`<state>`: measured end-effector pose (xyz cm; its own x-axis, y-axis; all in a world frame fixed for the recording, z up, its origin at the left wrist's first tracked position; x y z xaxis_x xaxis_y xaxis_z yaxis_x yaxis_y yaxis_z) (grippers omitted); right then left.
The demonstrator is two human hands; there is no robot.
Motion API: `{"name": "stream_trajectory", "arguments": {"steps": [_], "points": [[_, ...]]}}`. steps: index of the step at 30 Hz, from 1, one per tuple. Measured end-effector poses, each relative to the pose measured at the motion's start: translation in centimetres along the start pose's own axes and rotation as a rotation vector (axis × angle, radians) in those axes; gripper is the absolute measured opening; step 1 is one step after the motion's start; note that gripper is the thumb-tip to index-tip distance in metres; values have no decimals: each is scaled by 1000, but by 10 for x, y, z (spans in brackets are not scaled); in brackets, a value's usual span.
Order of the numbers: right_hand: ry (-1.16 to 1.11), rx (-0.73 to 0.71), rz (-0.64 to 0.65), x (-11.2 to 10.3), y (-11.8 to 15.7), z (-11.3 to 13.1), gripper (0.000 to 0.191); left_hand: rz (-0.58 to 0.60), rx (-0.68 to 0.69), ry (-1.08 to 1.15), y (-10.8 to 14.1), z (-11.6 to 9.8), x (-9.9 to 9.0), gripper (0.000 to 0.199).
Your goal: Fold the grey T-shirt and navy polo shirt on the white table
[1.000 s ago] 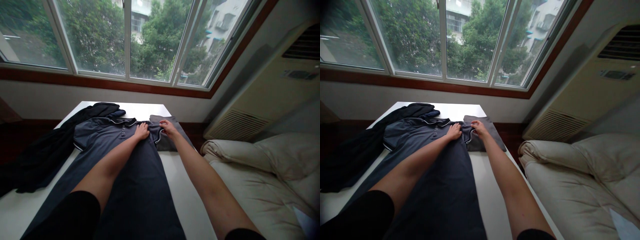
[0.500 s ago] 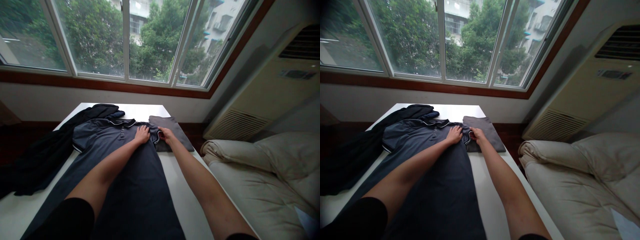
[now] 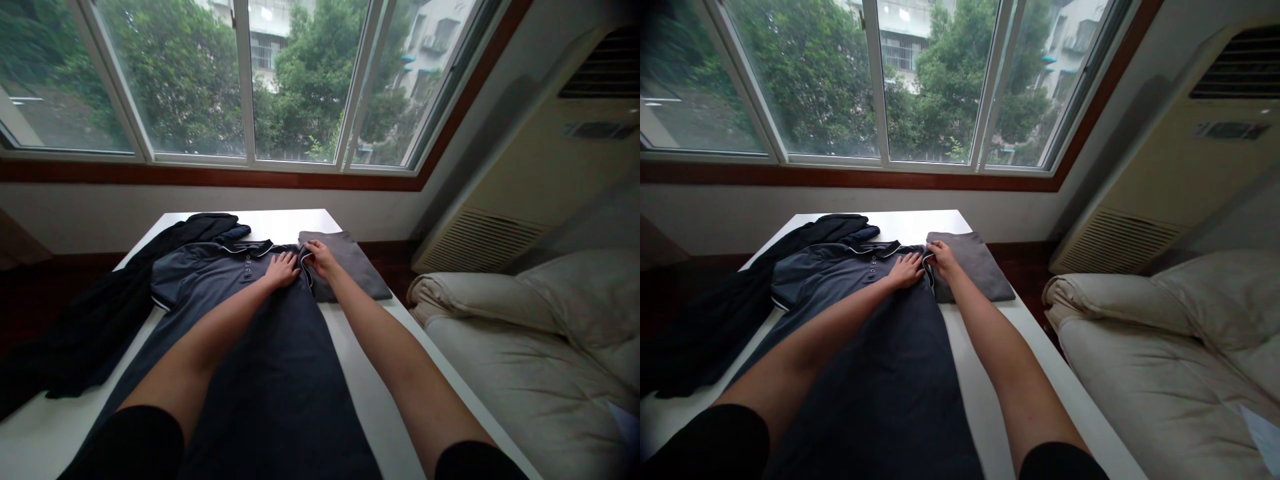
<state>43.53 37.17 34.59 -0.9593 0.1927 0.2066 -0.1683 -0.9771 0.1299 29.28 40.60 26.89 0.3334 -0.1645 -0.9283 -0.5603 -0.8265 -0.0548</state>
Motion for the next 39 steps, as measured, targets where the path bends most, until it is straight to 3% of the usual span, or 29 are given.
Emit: {"name": "stream_trajectory", "arguments": {"steps": [4, 9, 12, 15, 18, 21, 23, 26, 32, 36, 39], "points": [[71, -19, 52, 20, -3, -8, 16, -38, 18, 121, 10, 34, -20, 47], [274, -57, 90, 43, 1, -31, 19, -171, -174, 179, 17, 63, -43, 49], [443, -134, 6, 41, 2, -38, 26, -231, -254, 201, 22, 66, -48, 50], [588, -223, -52, 36, 2, -40, 25, -244, -250, 195, 34, 59, -46, 43], [797, -304, 33, 39, 0, -46, 34, -236, -191, 96, 50, 51, -42, 46], [1210, -362, 196, 48, -2, -60, 52, -250, -185, 1, 64, 51, -44, 42], [1385, -324, 261, 51, -6, -71, 64, -269, -208, -16, 72, 57, -51, 41], [1443, -239, 276, 53, -13, -80, 72, -296, -223, -38, 86, 71, -67, 40], [1462, -204, 265, 54, -21, -82, 74, -435, -314, -164, 140, 122, -126, 41], [1468, -242, 217, 57, -16, -77, 68, -587, -540, -293, 197, 178, -166, 54], [1467, -361, 107, 76, -11, -71, 52, -586, -756, -308, 232, 221, -177, 63]]}}
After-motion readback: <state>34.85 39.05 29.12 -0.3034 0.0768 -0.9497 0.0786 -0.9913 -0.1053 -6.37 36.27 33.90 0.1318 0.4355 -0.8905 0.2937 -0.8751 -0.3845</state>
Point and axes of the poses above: each hand's wrist, its own y-axis away from the middle knuckle, its own x-axis out of the palm, z = x × y, the point moved 3 cm from there along -y, towards the middle knuckle, and after that the axes turned 2 degrees about -x, right-handed, at the moved point
